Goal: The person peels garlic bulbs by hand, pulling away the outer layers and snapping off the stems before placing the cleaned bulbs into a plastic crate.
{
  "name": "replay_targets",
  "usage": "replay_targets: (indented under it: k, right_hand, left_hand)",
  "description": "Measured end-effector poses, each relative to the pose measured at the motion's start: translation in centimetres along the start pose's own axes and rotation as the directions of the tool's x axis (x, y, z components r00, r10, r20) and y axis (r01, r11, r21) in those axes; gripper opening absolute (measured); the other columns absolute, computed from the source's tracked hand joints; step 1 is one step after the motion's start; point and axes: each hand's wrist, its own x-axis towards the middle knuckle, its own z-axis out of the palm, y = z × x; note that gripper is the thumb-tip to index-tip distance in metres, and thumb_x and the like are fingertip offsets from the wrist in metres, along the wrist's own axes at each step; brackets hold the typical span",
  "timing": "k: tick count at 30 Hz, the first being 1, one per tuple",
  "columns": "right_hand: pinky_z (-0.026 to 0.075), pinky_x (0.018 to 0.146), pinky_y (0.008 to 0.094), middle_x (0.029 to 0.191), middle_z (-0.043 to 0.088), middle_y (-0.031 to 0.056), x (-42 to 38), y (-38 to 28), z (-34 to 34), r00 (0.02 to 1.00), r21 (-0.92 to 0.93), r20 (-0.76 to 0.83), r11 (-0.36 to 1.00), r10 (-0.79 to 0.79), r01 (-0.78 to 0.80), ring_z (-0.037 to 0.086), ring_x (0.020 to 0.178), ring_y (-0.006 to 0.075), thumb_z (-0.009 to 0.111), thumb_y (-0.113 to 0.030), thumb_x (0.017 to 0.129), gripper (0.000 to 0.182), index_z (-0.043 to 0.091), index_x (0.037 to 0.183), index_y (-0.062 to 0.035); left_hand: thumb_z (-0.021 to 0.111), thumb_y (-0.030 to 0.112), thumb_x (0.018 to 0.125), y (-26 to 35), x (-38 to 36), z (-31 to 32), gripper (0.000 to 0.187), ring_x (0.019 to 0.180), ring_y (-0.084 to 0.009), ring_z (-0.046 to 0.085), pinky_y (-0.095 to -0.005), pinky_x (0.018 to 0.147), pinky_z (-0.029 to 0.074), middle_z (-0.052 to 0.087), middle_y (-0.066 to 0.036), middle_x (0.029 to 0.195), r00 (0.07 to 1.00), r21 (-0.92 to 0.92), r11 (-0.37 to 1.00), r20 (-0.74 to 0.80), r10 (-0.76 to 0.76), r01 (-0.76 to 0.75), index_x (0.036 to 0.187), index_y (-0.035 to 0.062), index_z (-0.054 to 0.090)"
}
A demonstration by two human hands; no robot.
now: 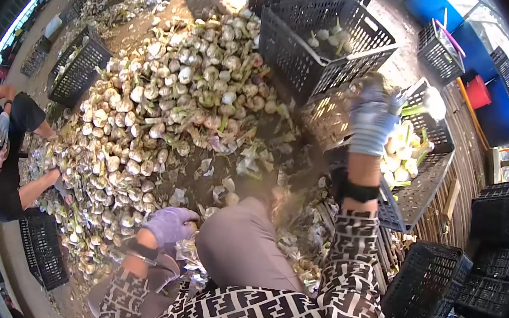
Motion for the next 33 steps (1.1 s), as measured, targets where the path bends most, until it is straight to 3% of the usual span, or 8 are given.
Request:
replay_targets:
  k: [6, 11, 17, 19, 21, 25, 29, 33]
  right_hand:
    - [0.05, 0.067, 0.028, 0.088, 0.067, 0.0098, -3.1, 17.3, -4.8, 0.763, -0.75, -0.639, 0.143, 0.094, -0.646, 0.061, 0.073, 0.0181, 0.067, -0.009, 0.072, 0.029, 0.066, 0.099, 0.0002]
    - [0.048, 0.08, 0.0364, 0.102, 0.062, 0.0131, -8.4, 24.7, -11.5, 0.695, -0.829, -0.36, -0.555, 0.622, 0.067, 0.059, 0.094, 0.0341, 0.058, -0.004, 0.069, 0.038, 0.063, 0.105, -0.0107]
    - [0.05, 0.078, 0.0397, 0.108, 0.058, 0.0177, -11.9, 26.1, -10.6, 0.248, -0.855, -0.321, -0.392, 0.914, 0.338, 0.059, 0.097, 0.0323, 0.055, -0.015, 0.075, 0.035, 0.061, 0.109, -0.0141]
    - [0.051, 0.074, 0.0395, 0.111, 0.057, 0.0189, -13.1, 26.8, -12.9, 0.245, -0.859, -0.348, -0.412, 0.905, 0.305, 0.06, 0.093, 0.032, 0.056, -0.014, 0.073, 0.036, 0.061, 0.109, -0.0145]
    - [0.051, 0.073, 0.0399, 0.114, 0.056, 0.0177, -13.3, 26.8, -15.0, 0.368, -0.785, -0.566, -0.347, 0.738, -0.512, 0.061, 0.089, 0.0321, 0.056, -0.011, 0.072, 0.038, 0.06, 0.11, -0.0134]
    - [0.05, 0.078, 0.038, 0.114, 0.056, 0.0147, -12.4, 26.5, -12.8, 0.521, -0.966, -0.247, -0.247, 0.817, -0.072, 0.056, 0.101, 0.0296, 0.057, -0.011, 0.072, 0.044, 0.056, 0.116, -0.0119]
    - [0.047, 0.079, 0.0425, 0.11, 0.055, 0.0124, -14.1, 27.8, -11.9, 0.217, -0.811, -0.305, -0.372, 0.927, 0.451, 0.049, 0.108, 0.0336, 0.067, -0.02, 0.065, 0.053, 0.055, 0.117, -0.0141]
    - [0.047, 0.078, 0.0377, 0.091, 0.063, 0.0171, -10.6, 25.4, -10.6, 0.566, -0.883, -0.468, -0.383, 0.679, -0.271, 0.06, 0.087, 0.031, 0.072, -0.022, 0.066, 0.049, 0.058, 0.109, -0.0023]
  left_hand:
    - [0.054, 0.012, 0.076, -1.7, 4.0, 1.4, 0.037, 0.094, -0.0342, 0.059, -0.042, 0.083, 0.047, 0.062, -0.018, 0.103, 0.997, -0.141, 0.988, -0.024, -0.074, 0.07, 0.113, 0.0143, 0.06]
    - [0.054, 0.01, 0.079, -6.8, 7.8, 4.0, 0.032, 0.093, -0.0322, 0.061, -0.0369, 0.082, 0.048, 0.063, -0.015, 0.102, 0.991, -0.309, 0.951, -0.128, -0.05, 0.008, 0.11, 0.0114, 0.062]
    - [0.054, 0.005, 0.078, -6.9, 11.0, 4.0, 0.027, 0.081, -0.0201, 0.063, -0.0293, 0.075, 0.049, 0.066, -0.013, 0.092, 0.967, -0.491, 0.87, -0.199, -0.159, 0.042, 0.104, 0.0049, 0.064]
    - [0.054, 0.005, 0.078, -6.5, 11.9, 4.3, 0.028, 0.081, -0.0191, 0.063, -0.0293, 0.075, 0.049, 0.066, -0.012, 0.092, 0.969, -0.516, 0.856, -0.198, -0.15, 0.027, 0.105, 0.0046, 0.063]
    - [0.056, 0.006, 0.079, -6.5, 12.6, 5.1, 0.028, 0.08, -0.0155, 0.062, -0.0281, 0.074, 0.049, 0.067, -0.009, 0.093, 0.956, -0.663, 0.744, -0.263, -0.13, -0.082, 0.107, 0.0042, 0.063]
    - [0.057, 0.006, 0.08, -5.8, 13.6, 5.5, 0.027, 0.087, -0.0164, 0.062, -0.0284, 0.078, 0.048, 0.067, -0.011, 0.096, 0.956, -0.805, 0.582, -0.07, -0.285, 0.115, 0.107, 0.0024, 0.061]
    - [0.057, 0.004, 0.081, -6.8, 14.0, 7.8, 0.027, 0.086, -0.0135, 0.06, -0.0266, 0.078, 0.047, 0.066, -0.009, 0.096, 0.952, -0.83, 0.556, -0.204, -0.23, -0.044, 0.108, 0.002, 0.061]
    - [0.056, 0.003, 0.083, -6.9, 13.3, 7.3, 0.028, 0.086, -0.0117, 0.058, -0.0258, 0.078, 0.047, 0.064, -0.009, 0.097, 0.933, -0.901, 0.428, -0.214, -0.29, -0.073, 0.11, -0.002, 0.059]
